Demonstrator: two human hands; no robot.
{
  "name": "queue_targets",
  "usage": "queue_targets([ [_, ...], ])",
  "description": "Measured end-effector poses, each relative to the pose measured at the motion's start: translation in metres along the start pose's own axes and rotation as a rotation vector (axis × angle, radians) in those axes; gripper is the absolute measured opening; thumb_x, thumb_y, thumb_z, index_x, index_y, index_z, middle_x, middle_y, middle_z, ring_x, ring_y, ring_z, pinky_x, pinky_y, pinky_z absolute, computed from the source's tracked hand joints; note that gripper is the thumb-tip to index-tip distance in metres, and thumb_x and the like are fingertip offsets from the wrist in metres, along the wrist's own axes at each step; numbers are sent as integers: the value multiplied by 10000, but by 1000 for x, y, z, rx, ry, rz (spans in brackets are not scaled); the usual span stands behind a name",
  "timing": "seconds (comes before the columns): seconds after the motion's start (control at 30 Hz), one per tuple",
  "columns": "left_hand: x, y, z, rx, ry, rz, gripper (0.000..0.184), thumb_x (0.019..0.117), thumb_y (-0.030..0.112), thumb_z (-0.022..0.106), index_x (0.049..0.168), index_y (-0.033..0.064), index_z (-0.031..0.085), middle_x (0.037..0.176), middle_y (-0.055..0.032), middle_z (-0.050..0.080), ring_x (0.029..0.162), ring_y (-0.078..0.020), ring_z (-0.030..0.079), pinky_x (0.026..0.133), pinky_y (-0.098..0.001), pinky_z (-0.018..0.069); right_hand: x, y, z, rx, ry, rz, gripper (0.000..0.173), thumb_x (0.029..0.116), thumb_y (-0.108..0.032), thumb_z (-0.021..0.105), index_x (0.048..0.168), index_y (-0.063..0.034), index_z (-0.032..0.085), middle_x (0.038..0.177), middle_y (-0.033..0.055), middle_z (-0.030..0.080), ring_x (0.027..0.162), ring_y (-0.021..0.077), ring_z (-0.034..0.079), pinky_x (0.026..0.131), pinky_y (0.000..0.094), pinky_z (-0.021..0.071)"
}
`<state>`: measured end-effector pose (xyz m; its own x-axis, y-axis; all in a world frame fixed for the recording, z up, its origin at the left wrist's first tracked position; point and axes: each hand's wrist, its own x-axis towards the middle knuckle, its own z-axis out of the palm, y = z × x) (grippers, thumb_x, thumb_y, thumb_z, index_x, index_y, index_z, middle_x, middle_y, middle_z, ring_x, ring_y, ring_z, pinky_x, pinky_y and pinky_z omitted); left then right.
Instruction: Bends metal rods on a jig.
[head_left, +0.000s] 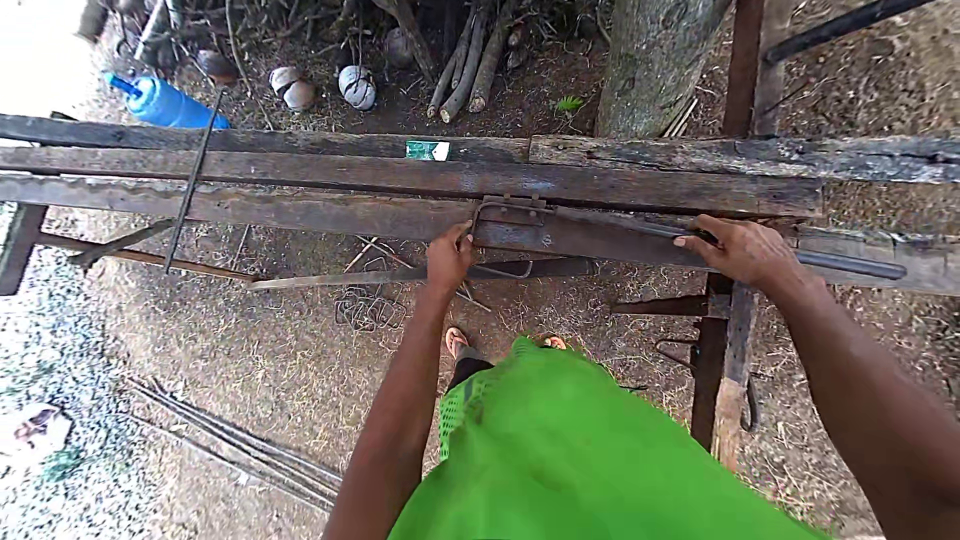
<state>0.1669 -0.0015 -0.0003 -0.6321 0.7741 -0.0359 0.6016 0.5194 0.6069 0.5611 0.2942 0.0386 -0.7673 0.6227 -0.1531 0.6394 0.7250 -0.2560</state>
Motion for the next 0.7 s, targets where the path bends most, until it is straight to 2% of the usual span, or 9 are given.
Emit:
queue_targets([
  [0.07, -2, -2, 4, -8, 31, 3, 343, 1036, 170, 558, 1352, 106, 677, 986, -196, 738, 835, -351, 707, 816, -593, 546, 1, 3, 4, 3, -5, 4, 393, 1043, -473, 557, 1184, -130, 685, 957, 197, 719, 826, 459, 701, 661, 702, 509],
  [0.23, -13, 3, 7, -45, 49, -100, 349, 1050, 192, 557, 1377, 108, 646, 1101, -180, 734, 929, -331, 715, 888, -577, 550, 0, 2, 6, 9, 16, 6, 403, 1041, -479, 557, 1162, -120, 693, 938, 195, 719, 834, 453, 703, 670, 698, 514],
  [0.33, -22, 7, 8, -201, 58, -164, 353, 1069, 180, 531, 1405, 100, 603, 1016, -189, 712, 823, -317, 683, 772, -533, 553, -7, -4, 0, 39, 81, 17, 417, 1034, -486, 567, 1160, -115, 711, 920, 200, 726, 822, 459, 701, 665, 699, 499],
  [0.4, -26, 14, 0, -308, 52, -186, 351, 1098, 205, 470, 1404, 103, 608, 1237, -174, 697, 1004, -311, 699, 879, -537, 554, -11, -10, -8, 45, 105, 24, 433, 1024, -508, 574, 1174, -129, 719, 941, 194, 734, 829, 453, 705, 669, 701, 498],
  [0.43, -26, 18, -5, -365, 78, -192, 349, 1106, 216, 436, 1378, 110, 628, 1239, -153, 693, 954, -278, 685, 820, -501, 548, -12, -13, -13, 44, 112, 21, 446, 1019, -522, 575, 1178, -132, 721, 950, 191, 736, 830, 449, 706, 668, 699, 499],
  [0.5, -24, 30, -15, -533, 173, -211, 350, 1113, 235, 398, 1324, 119, 652, 1082, -93, 676, 723, -158, 563, 635, -352, 470, -16, -18, -19, 47, 113, 14, 451, 1010, -530, 583, 1162, -129, 721, 918, 179, 728, 803, 429, 700, 656, 682, 498],
  [0.53, -22, 38, -20, -630, 224, -223, 343, 1116, 245, 395, 1303, 124, 655, 1027, -52, 654, 677, -107, 522, 601, -289, 443, -19, -21, -21, 56, 111, 17, 443, 1008, -529, 588, 1148, -130, 722, 893, 170, 722, 785, 418, 696, 648, 675, 500],
  [0.6, -16, 53, -27, -844, 324, -242, 304, 1114, 251, 435, 1277, 110, 650, 969, 0, 626, 694, -64, 548, 639, -232, 491, -30, -30, -22, 114, 122, 44, 446, 1010, -520, 579, 1123, -114, 725, 839, 172, 703, 740, 417, 679, 626, 680, 493],
  [0.7, -9, 81, -32, -1192, 410, -333, 267, 1113, 233, 448, 1314, 99, 561, 950, 4, 590, 744, -94, 614, 726, -271, 570, -51, -46, -12, 305, 160, 113, 584, 1008, -597, 493, 1139, -69, 706, 795, 176, 660, 691, 373, 634, 631, 640, 485],
])
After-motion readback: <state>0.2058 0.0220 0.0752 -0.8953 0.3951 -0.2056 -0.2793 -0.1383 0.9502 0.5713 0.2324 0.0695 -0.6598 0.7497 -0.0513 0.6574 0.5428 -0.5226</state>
